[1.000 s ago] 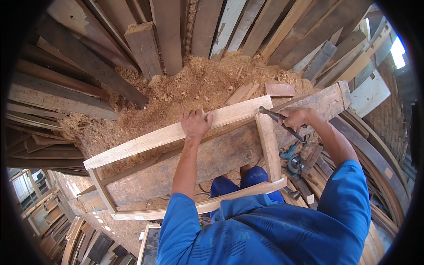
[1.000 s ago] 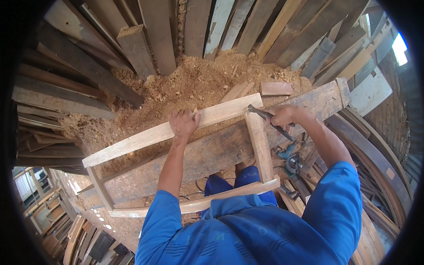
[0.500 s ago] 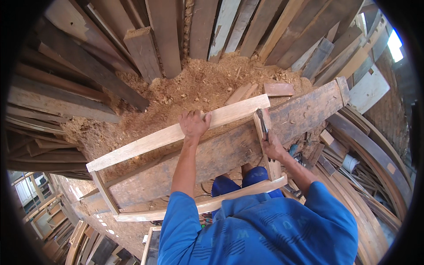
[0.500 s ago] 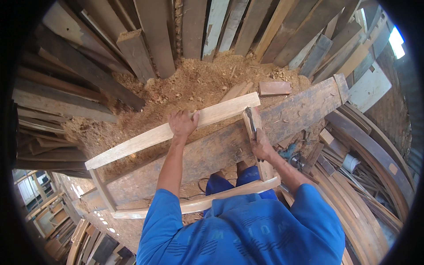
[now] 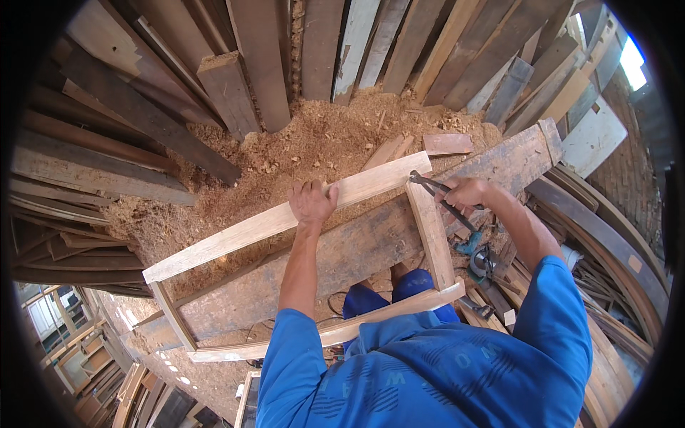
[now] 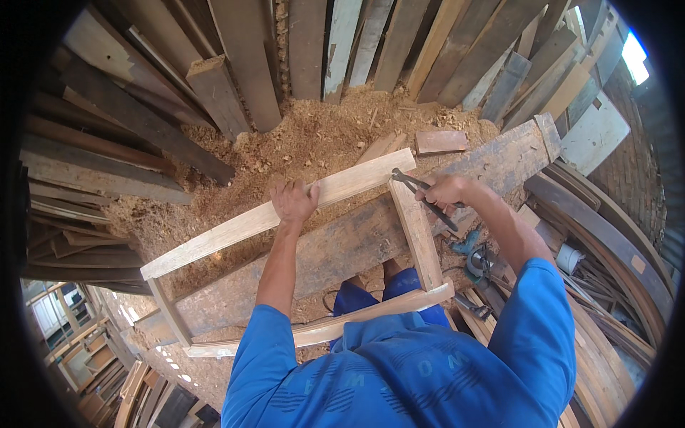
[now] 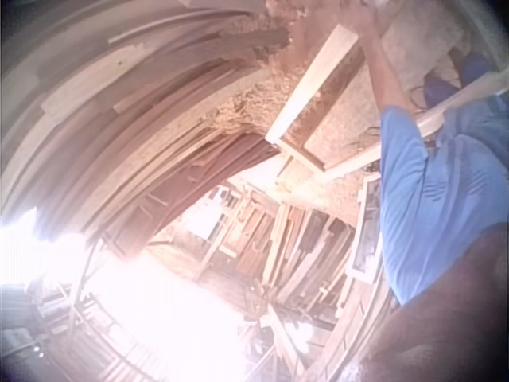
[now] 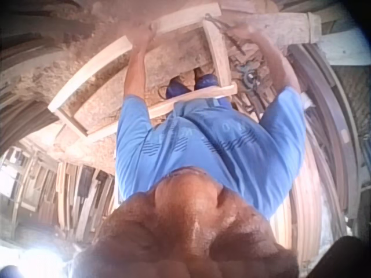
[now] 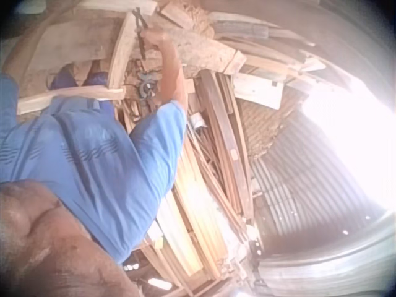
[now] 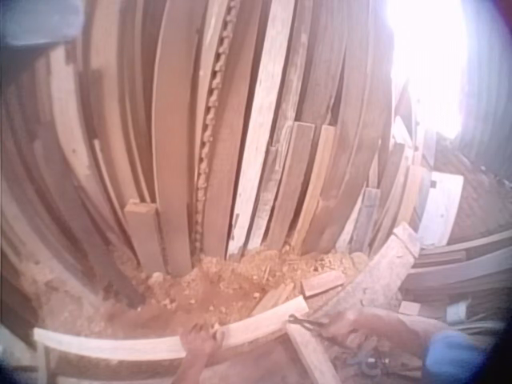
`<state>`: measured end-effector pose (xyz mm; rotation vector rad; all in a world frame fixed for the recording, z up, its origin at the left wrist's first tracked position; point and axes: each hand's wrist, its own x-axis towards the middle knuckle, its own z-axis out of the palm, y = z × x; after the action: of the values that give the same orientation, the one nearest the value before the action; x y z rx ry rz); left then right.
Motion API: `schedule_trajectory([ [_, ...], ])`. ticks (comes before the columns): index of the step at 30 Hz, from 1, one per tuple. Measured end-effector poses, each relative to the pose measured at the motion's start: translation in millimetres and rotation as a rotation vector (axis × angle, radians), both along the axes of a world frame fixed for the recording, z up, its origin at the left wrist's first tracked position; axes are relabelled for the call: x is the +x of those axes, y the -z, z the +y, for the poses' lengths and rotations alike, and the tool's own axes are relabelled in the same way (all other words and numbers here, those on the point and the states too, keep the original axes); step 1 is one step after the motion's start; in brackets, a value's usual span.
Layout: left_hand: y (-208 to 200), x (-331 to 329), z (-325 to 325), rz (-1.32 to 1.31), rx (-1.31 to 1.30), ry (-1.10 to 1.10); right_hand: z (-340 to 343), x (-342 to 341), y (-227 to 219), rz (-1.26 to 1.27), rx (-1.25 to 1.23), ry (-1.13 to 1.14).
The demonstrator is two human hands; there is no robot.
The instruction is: The person measures a wooden frame with a tape measure, marks a piece of wood with a pencil, and uses pincers to pull nails from a wooden joint.
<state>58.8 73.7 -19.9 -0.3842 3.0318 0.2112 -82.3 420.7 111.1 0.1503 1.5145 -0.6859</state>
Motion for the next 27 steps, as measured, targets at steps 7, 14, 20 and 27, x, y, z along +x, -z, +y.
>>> schedule_trajectory([
  [7, 1, 1, 0, -0.004, 0.025, -0.007, 7, -2, -2, 0.032, 0.016, -0.055],
  [14, -1, 0, 0, -0.015, 0.029, -0.013, -9, -7, -6, 0.107, 0.013, -0.210],
  [20, -5, -1, -1, -0.046, 0.052, -0.029, -5, 29, 20, 0.208, 0.047, -0.037],
  [27, -7, -1, -1, -0.045, -0.018, 0.019, -10, 185, 69, 0.915, -0.104, -0.095],
])
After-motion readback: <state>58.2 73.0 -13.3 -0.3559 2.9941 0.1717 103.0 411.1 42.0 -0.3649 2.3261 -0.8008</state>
